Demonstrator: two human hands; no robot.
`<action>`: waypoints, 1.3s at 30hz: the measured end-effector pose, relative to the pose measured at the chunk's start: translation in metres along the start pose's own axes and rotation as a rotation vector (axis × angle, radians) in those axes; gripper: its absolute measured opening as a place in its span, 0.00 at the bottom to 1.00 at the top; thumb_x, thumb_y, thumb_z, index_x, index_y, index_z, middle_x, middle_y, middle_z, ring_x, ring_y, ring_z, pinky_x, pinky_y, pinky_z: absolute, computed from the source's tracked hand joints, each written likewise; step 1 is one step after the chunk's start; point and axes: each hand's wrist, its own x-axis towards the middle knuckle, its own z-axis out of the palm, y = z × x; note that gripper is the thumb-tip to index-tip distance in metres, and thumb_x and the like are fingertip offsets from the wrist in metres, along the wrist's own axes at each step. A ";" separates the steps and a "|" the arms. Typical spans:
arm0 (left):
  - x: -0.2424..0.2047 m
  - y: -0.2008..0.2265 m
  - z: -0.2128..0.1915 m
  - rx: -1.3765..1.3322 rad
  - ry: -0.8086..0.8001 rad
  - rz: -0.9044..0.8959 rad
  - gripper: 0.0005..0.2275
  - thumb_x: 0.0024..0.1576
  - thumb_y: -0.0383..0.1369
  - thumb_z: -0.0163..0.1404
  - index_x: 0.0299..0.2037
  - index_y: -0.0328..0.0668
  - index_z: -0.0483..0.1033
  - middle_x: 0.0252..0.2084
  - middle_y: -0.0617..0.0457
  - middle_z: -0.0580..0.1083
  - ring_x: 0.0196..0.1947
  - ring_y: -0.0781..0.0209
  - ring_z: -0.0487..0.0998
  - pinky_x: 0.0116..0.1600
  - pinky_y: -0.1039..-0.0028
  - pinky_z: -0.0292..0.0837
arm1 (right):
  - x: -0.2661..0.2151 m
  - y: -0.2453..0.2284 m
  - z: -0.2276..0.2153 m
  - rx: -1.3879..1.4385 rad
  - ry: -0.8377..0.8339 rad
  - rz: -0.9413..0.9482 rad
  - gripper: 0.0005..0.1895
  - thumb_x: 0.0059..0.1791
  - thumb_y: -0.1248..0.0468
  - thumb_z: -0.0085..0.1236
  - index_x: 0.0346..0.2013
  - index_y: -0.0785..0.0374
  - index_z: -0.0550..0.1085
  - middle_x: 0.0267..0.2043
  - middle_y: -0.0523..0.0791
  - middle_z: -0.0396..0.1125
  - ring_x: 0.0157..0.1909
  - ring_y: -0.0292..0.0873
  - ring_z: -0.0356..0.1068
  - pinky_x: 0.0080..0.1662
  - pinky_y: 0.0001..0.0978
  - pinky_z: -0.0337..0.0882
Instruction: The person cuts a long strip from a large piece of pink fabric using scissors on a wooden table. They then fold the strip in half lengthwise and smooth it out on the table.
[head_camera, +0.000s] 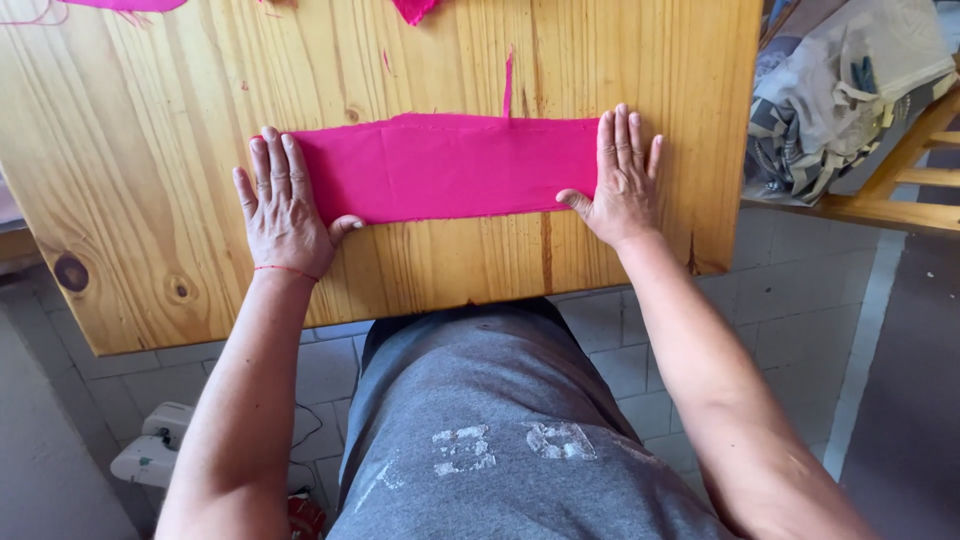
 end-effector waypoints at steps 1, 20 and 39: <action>0.000 -0.001 0.001 0.002 0.000 -0.001 0.67 0.53 0.79 0.42 0.96 0.40 0.34 0.98 0.39 0.34 0.97 0.39 0.30 0.94 0.36 0.19 | 0.000 0.001 0.001 0.001 0.007 -0.006 0.83 0.48 0.04 0.35 0.97 0.63 0.46 1.00 0.56 0.33 0.98 0.60 0.29 0.88 0.71 0.23; -0.011 -0.005 -0.019 0.007 0.128 0.022 0.67 0.52 0.80 0.43 0.96 0.39 0.39 0.98 0.38 0.37 0.97 0.38 0.33 0.93 0.32 0.20 | 0.015 0.001 -0.045 0.114 0.106 -0.032 0.81 0.48 0.05 0.40 0.96 0.62 0.47 0.99 0.59 0.37 0.97 0.67 0.35 0.85 0.84 0.34; -0.109 0.189 0.108 -0.144 0.293 -0.256 0.58 0.58 0.77 0.48 0.94 0.48 0.53 0.96 0.42 0.52 0.96 0.39 0.46 0.91 0.30 0.36 | 0.482 0.102 -0.074 -0.201 0.337 -0.323 0.12 0.49 0.64 0.71 0.43 0.45 0.94 0.41 0.52 0.83 0.39 0.64 0.84 0.43 0.58 0.83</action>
